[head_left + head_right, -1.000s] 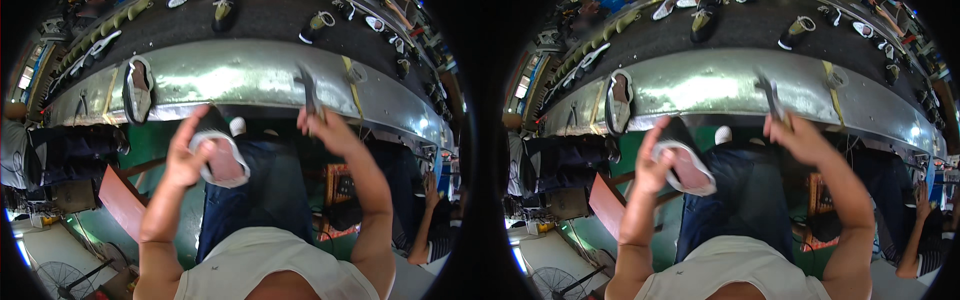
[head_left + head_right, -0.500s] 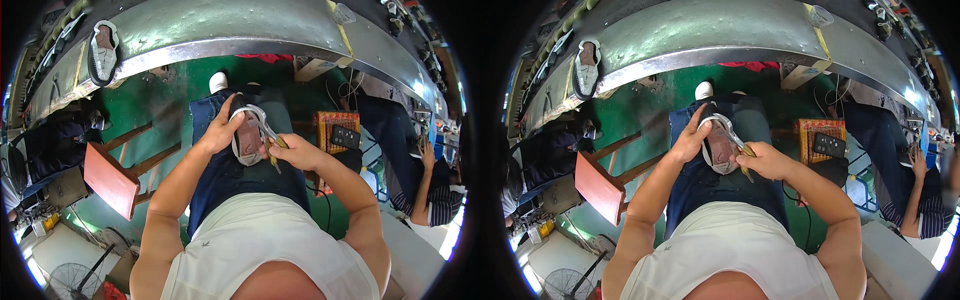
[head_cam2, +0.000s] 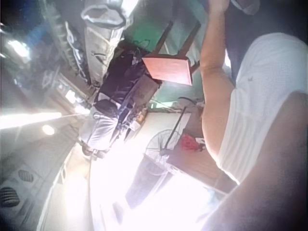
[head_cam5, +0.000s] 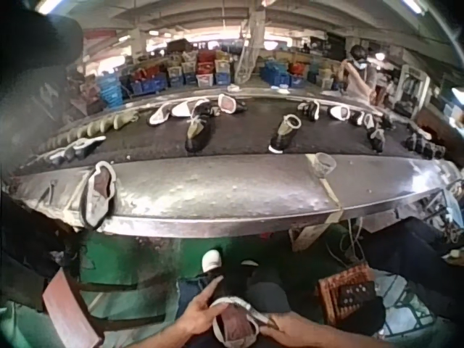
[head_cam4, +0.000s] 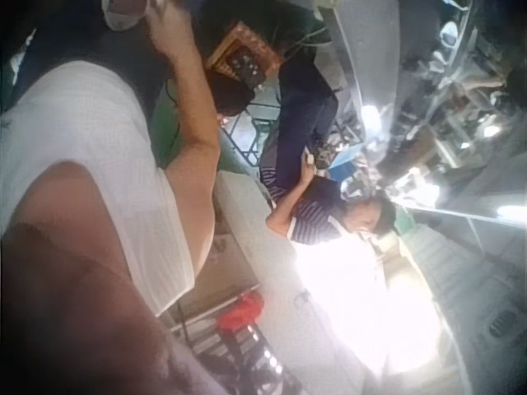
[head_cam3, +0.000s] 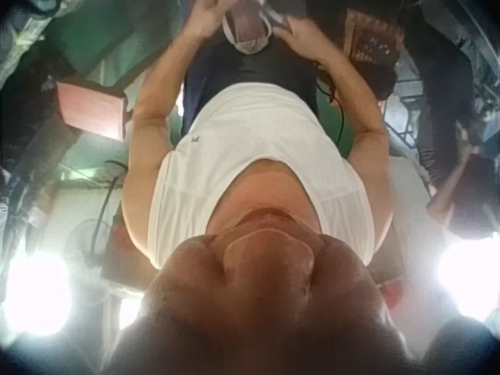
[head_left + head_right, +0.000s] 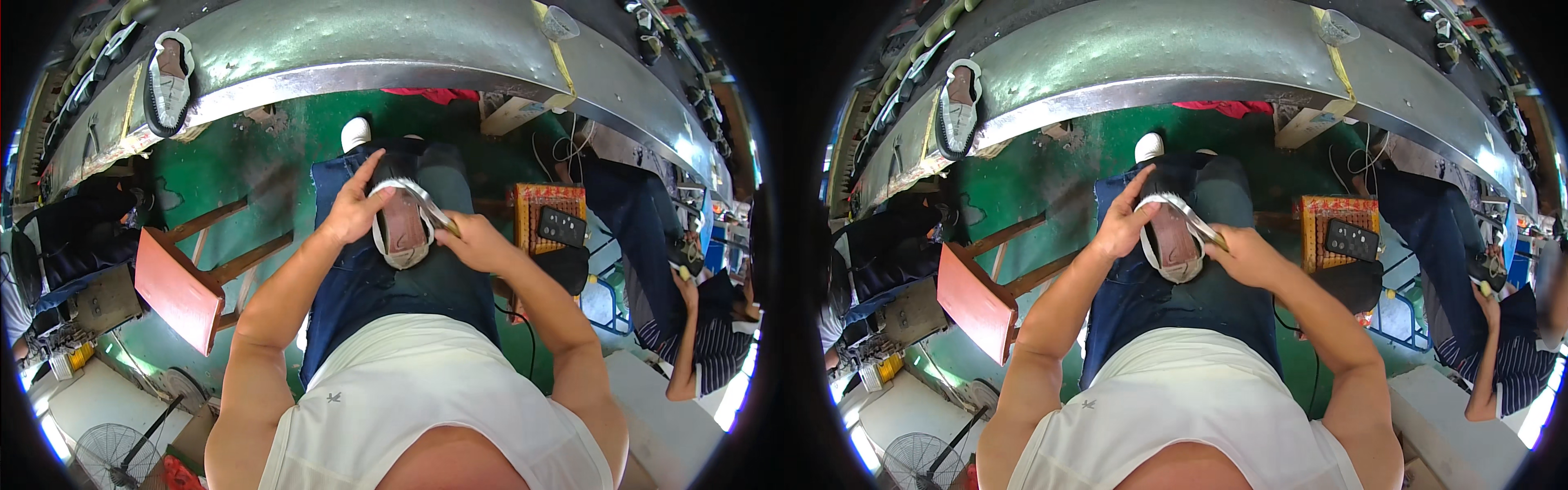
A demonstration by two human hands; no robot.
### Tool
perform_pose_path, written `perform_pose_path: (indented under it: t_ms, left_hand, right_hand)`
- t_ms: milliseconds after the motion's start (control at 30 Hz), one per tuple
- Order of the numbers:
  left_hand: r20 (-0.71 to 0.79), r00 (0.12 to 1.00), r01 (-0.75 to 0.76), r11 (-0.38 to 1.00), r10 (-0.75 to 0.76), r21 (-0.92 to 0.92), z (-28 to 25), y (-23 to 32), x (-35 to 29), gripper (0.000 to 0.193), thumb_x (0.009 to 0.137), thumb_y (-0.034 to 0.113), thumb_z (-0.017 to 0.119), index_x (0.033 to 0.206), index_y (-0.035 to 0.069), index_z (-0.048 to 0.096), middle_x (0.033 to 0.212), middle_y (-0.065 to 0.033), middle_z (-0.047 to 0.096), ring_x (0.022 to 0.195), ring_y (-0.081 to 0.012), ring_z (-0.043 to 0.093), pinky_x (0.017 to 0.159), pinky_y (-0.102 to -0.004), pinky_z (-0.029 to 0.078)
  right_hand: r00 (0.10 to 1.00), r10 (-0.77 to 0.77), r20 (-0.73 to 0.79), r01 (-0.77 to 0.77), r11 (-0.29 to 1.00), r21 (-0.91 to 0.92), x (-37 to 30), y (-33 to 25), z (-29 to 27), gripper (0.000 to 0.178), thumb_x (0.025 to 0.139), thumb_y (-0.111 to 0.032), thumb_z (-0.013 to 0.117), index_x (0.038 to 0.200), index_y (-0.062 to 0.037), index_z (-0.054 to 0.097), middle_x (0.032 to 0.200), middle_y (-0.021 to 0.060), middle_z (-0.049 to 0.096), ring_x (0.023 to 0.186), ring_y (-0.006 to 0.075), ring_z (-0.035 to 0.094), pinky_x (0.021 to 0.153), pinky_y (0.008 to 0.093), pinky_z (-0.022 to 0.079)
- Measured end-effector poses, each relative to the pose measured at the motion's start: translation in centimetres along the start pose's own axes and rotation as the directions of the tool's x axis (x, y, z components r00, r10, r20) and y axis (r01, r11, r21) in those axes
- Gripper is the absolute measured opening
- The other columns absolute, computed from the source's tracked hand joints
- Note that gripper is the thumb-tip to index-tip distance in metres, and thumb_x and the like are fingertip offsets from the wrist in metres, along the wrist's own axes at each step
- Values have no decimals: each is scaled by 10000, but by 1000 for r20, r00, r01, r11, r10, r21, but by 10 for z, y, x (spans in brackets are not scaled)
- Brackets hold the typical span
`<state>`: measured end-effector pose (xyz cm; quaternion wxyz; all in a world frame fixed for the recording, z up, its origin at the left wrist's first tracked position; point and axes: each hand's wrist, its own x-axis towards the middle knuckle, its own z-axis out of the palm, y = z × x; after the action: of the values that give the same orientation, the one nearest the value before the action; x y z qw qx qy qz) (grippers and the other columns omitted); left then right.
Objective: Stretching and pulling shoe uppers over a last using lasting pincers to secure the shape.
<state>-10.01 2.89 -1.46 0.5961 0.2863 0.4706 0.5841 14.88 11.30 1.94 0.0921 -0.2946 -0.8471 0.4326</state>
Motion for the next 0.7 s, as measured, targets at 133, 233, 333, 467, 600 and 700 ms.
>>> perform_pose_path:
  t_ms: [133,233,333,467,600,700]
  left_hand:
    - [175,945,-325,730,276,601,31,37,-49,971,781,9,753,1583,-8,206,1555,-227,347,1445,-338,358,1186,-398,282]
    - [435,800,-600,545,413,585,49,25,-77,1119,741,67,799,1591,-26,77,1527,-273,344,1413,-470,339,1180,-492,268]
    - [521,775,-630,499,357,595,60,15,-89,1177,742,105,820,1587,-28,11,1515,-299,306,1366,-494,367,1161,-532,286]
    - [552,778,-626,453,301,635,61,20,-92,1175,744,105,814,1574,-51,-4,1519,-297,289,1374,-497,348,1160,-533,293]
    - [537,821,-555,495,194,668,59,27,-90,1147,780,109,783,1576,-41,-29,1545,-290,264,1399,-489,312,1164,-529,283]
    - [557,820,-539,503,129,676,53,30,-82,1158,785,113,785,1581,-25,-46,1563,-281,251,1418,-482,289,1171,-529,259]
  right_hand:
    - [974,-123,190,81,974,214,-46,-16,-43,230,928,-112,659,1142,-34,628,979,192,671,840,373,661,750,408,517]
    - [992,38,121,-59,983,176,-66,-27,-27,259,921,-97,659,1162,-25,596,1101,125,647,919,267,635,835,350,507]
    - [966,-93,-240,209,827,522,-44,-45,8,338,960,-140,631,1236,17,516,1185,143,612,1013,236,606,935,340,475]
    - [961,-133,-241,243,820,517,-38,-47,24,374,991,-191,607,1282,19,503,1198,145,592,1061,244,585,969,356,464]
    - [973,-86,-214,177,870,459,-37,-48,18,377,997,-215,605,1285,9,510,1180,147,593,1073,260,595,966,369,469]
    - [988,-34,-151,97,896,432,-30,-45,7,429,986,-258,633,1304,1,507,1228,160,590,1136,275,598,988,381,463]
